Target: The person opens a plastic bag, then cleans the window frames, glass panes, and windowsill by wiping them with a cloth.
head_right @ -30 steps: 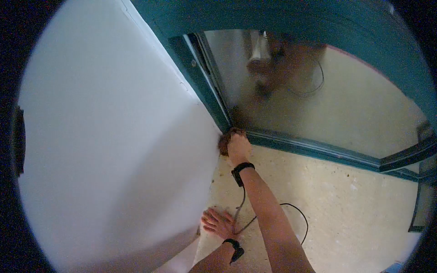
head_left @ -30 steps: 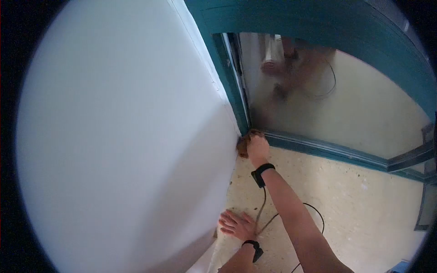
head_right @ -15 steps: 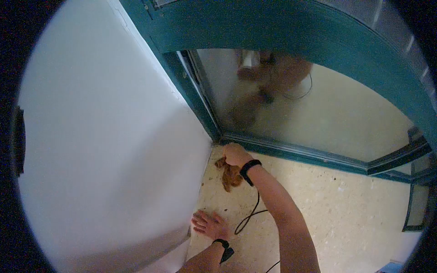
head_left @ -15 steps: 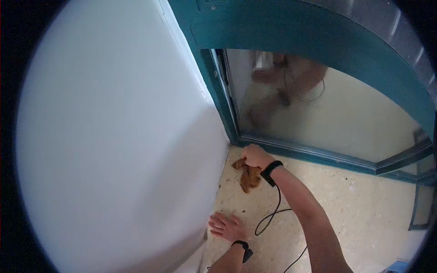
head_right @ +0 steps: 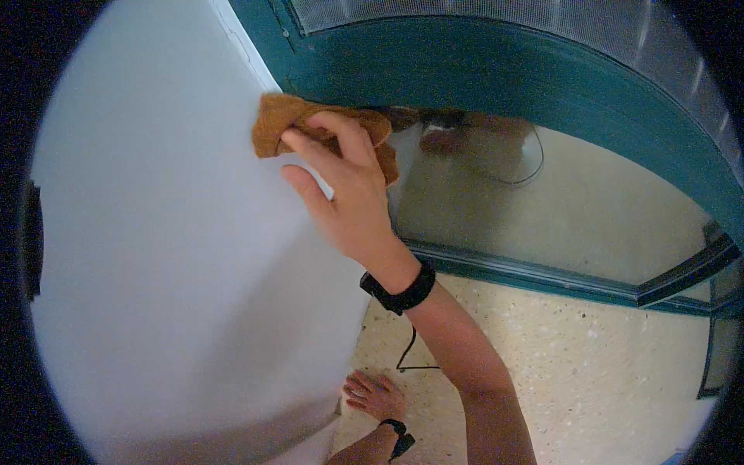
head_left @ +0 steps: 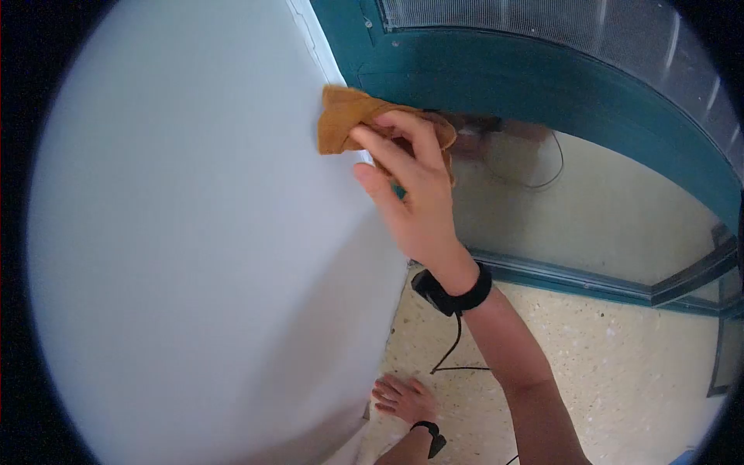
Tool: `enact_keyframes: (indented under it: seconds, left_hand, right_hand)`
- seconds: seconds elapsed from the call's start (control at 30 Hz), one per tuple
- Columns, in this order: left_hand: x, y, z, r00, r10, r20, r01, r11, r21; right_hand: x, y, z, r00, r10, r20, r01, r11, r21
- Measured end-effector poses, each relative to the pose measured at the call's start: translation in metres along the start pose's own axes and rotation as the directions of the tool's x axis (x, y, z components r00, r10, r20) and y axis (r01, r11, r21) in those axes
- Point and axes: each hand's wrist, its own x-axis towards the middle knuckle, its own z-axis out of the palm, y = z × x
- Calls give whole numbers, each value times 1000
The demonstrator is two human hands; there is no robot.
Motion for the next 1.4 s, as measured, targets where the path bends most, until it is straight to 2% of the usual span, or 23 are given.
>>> enact_keyframes:
  seconds: [0.1,0.2,0.23,0.33,0.47,0.53,0.63,0.73,0.77,0.87,0.93,0.97,1.03,1.07,1.1,1.17,1.27,1.4]
  left_hand:
    - [0,-1,0,1000,6,-8,-6,1000,-12]
    - [-5,1,-6,996,53,-71,-52,998,18]
    - [-3,4,-5,997,49,-64,-48,999,8]
    - [-3,-5,0,999,29,-29,-28,1000,13]
    - [-1,-2,1,998,35,-57,-34,999,12]
    - [-2,-3,2,998,30,-52,-30,1000,10]
    - [-1,-4,3,999,22,-34,-21,1000,15]
    - [1,-4,2,999,12,-31,-11,1000,19]
    - [2,-2,1,999,8,-42,-7,1000,17]
    - [-2,-2,-1,999,-8,-44,10,999,34]
    - [-1,-2,4,999,6,-46,-4,999,50]
    - [0,-5,8,998,14,-54,-10,998,64]
    - [-1,-2,6,993,32,-110,-23,996,80]
    - [0,-1,9,990,31,-139,-16,994,106]
    - [1,-3,13,986,32,-162,-10,991,132]
    - [-5,-1,15,981,48,-186,-19,987,157]
    - [0,-2,11,980,66,-185,-34,984,173]
    - [-6,-1,10,986,62,-158,-29,978,207]
  right_hand:
    - [3,2,14,980,142,-137,-142,990,5]
    - [10,9,20,960,189,-204,-204,977,-54]
    - [10,15,19,969,127,-214,-150,984,-92]
    - [-15,25,16,974,200,-102,-220,944,-245]
    - [-103,63,6,956,282,78,-244,916,-319]
    - [-158,87,7,897,402,185,-317,875,-367]
    - [-232,122,10,753,593,284,-400,756,-517]
    - [-272,130,20,817,530,228,-304,731,-611]
    - [-275,133,20,765,582,276,-331,722,-607]
    - [-283,138,15,840,464,281,-134,679,-721]
    - [-287,125,6,681,623,386,-60,572,-818]
    - [-295,126,4,752,535,386,22,565,-825]
    - [-308,131,2,820,459,342,-28,629,-777]
    - [-306,132,0,774,514,369,-52,633,-773]
    - [-296,131,-4,779,494,387,-68,679,-731]
    - [-296,139,-14,753,452,479,47,689,-724]
    - [-284,129,-49,588,633,503,-18,633,-774]
    - [-295,132,-165,584,646,492,-45,631,-775]
